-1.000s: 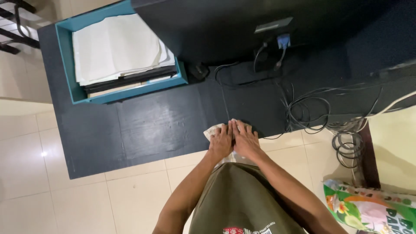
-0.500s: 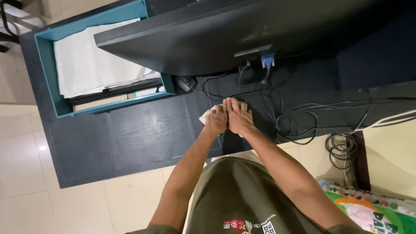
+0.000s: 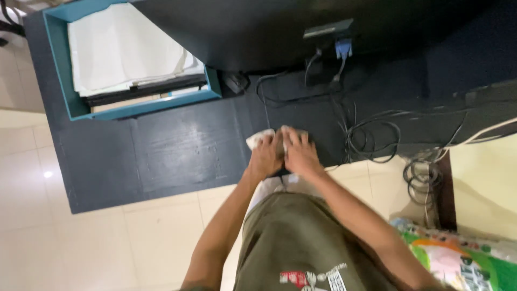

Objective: The person wipes a black desk surface with a cloth, moving a blue storage box and a tripod to clean underneath them. They also wipe around a computer monitor and keyboard, then reposition the items on the desk.

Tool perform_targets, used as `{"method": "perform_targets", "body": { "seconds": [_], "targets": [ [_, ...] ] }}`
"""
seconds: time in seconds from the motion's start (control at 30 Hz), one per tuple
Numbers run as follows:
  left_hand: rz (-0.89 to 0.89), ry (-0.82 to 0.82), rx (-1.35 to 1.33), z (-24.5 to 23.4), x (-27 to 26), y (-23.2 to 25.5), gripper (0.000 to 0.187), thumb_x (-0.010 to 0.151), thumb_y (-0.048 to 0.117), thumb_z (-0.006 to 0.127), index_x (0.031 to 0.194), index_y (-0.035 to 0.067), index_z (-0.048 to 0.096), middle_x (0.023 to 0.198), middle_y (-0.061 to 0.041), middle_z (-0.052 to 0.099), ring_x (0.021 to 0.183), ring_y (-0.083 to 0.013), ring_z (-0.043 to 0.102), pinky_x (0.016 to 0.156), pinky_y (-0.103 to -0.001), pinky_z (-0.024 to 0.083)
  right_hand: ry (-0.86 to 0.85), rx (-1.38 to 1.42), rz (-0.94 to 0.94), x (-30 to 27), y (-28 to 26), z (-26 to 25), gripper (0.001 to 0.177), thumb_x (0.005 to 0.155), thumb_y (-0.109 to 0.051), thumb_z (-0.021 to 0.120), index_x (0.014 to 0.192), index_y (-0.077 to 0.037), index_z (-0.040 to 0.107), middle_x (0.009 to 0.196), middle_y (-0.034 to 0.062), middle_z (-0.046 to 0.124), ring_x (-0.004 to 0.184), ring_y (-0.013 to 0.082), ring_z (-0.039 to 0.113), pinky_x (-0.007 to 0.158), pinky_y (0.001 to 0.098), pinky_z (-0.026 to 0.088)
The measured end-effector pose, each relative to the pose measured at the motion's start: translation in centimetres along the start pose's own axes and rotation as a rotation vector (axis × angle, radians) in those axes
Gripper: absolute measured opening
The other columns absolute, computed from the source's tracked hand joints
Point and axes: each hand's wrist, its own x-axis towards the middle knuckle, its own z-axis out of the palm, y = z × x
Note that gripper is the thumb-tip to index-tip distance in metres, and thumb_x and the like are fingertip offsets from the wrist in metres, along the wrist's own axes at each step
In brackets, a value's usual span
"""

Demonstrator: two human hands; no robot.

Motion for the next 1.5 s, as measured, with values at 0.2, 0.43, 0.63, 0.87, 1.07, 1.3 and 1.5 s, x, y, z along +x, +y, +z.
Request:
{"method": "perform_targets", "body": {
  "seconds": [0.2,0.43,0.63,0.87,1.07,1.3,1.5],
  "targets": [
    [0.014,0.078,-0.061,1.2,-6.2,-1.0,0.078,0.076,0.022,0.079,0.146,0.009,0.046,0.13,-0.021,0.053,0.12,-0.0428,0.055,0.096,-0.054,0.048,0.063,-0.041,-0.1,-4.1,-1.6,1.8,0.077,0.084,-0.017,0.066,0.155,-0.013,0.038,0.155,0.0038,0.038,0.132,0.0354,0.041,0.101,0.0564,0.043],
    [0.106,0.145,-0.127,3.0,-8.6,-1.0,0.082,0.078,0.012,0.07,0.154,0.002,0.041,0.14,-0.027,0.047,0.126,-0.0465,0.048,0.107,-0.052,0.043,0.215,-0.093,-0.171,-6.1,-1.2,4.9,0.067,0.084,-0.012,0.063,0.148,-0.001,0.046,0.162,0.0091,0.036,0.134,0.0394,0.04,0.104,0.053,0.041],
    [0.059,-0.124,0.03,2.4,-9.2,0.4,0.093,0.084,0.024,0.065,0.155,-0.013,0.017,0.162,-0.033,0.013,0.151,-0.0473,0.015,0.118,-0.058,0.021,-0.038,-0.303,-0.181,-6.1,-3.9,3.4,0.082,0.08,-0.012,0.065,0.154,0.0,0.032,0.168,0.0156,0.014,0.154,0.0437,0.009,0.122,0.0567,0.02],
    [0.076,-0.225,0.205,5.0,-6.8,-1.5,0.085,0.093,0.024,0.054,0.156,-0.016,0.012,0.164,-0.038,0.006,0.154,-0.0518,0.008,0.121,-0.058,0.021,-0.088,-0.273,-0.174,-3.9,-2.8,4.4,0.081,0.086,-0.016,0.058,0.158,0.002,0.024,0.169,0.0163,0.007,0.155,0.0435,0.001,0.123,0.0534,0.016],
    [0.094,-0.181,0.251,4.8,-4.5,-2.5,0.086,0.092,0.023,0.055,0.155,-0.016,0.013,0.164,-0.038,0.007,0.154,-0.0522,0.009,0.121,-0.058,0.023,-0.069,-0.4,-0.222,-1.4,-2.6,3.9,0.078,0.089,-0.017,0.058,0.158,0.003,0.025,0.17,0.0173,0.008,0.155,0.0456,0.004,0.122,0.0542,0.02],
    [0.045,-0.299,0.239,0.1,-1.1,-2.4,0.101,0.085,0.034,0.065,0.155,-0.015,0.011,0.165,-0.035,0.002,0.155,-0.0485,0.006,0.123,-0.054,0.023,-0.098,-0.545,-0.172,2.3,-3.3,2.9,0.1,0.081,-0.035,0.072,0.16,0.002,0.024,0.171,0.0173,0.005,0.153,0.0475,0.003,0.12,0.0542,0.02],
    [0.035,-0.237,0.284,1.2,3.8,-5.1,0.092,0.091,0.029,0.06,0.158,-0.011,0.012,0.167,-0.031,0.004,0.156,-0.0467,0.01,0.121,-0.054,0.026,-0.273,-0.55,-0.081,6.7,-4.8,-1.0,0.116,0.08,-0.054,0.073,0.164,-0.003,0.01,0.171,0.0151,-0.007,0.154,0.0475,-0.003,0.123,0.0554,0.016]
  ]
}}
